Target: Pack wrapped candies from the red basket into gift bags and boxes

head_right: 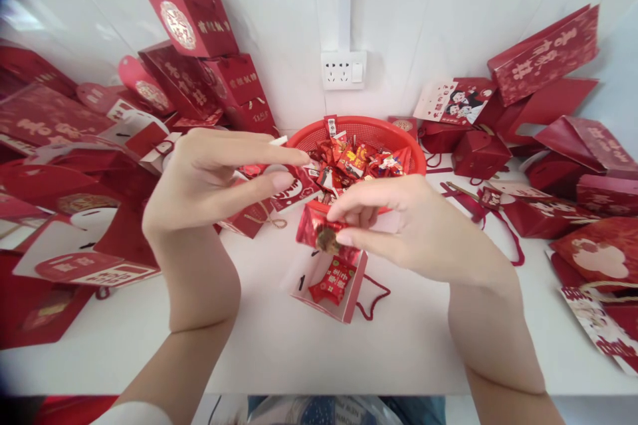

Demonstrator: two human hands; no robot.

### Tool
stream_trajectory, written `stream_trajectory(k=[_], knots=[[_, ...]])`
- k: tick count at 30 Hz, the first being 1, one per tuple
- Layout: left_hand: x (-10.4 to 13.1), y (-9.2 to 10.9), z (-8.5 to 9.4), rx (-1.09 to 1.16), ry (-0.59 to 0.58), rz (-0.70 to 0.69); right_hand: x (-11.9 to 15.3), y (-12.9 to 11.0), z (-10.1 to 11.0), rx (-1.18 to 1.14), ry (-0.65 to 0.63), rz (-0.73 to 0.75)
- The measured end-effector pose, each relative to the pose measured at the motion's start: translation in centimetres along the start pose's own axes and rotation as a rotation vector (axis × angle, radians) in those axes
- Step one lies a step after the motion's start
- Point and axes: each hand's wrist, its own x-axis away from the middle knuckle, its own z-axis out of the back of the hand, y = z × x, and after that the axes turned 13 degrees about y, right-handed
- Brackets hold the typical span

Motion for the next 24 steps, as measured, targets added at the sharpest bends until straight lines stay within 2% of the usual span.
stream_trajectory(k=[2,3,5,9,15,20,24], knots=[[0.2,-0.2,0.5,-0.004,0.009,-0.005,-0.1,0.3,-0.3,0.035,-0.133,0.04],[0.2,-0.3,0.7,-0.002,0.004,-0.006,-0.3,0.4,-0.5,0.056,-0.158,0.049],[0.2,-0.3,0.8,0.013,-0.041,-0.009,-0.5,0.6,-0.8,0.103,-0.118,0.029],[-0.1,0.2,0.2,0.086,-0.127,0.016,-0.8,0.5,-0.9,0.111,0.051,-0.064],[-0.4,-0.1,-1.5,0.182,-0.115,0.095,-0.9,0.8,-1.2,-0.019,0.204,-0.148],[-0.3,-0.7,-2.3,0.184,-0.097,0.118,-1.0,1.0,-1.5,-0.199,0.245,-0.16],[-0.3,-0.5,-1.9,0.177,-0.149,0.174,-0.7,0.6,-1.0,-0.122,0.179,-0.08]])
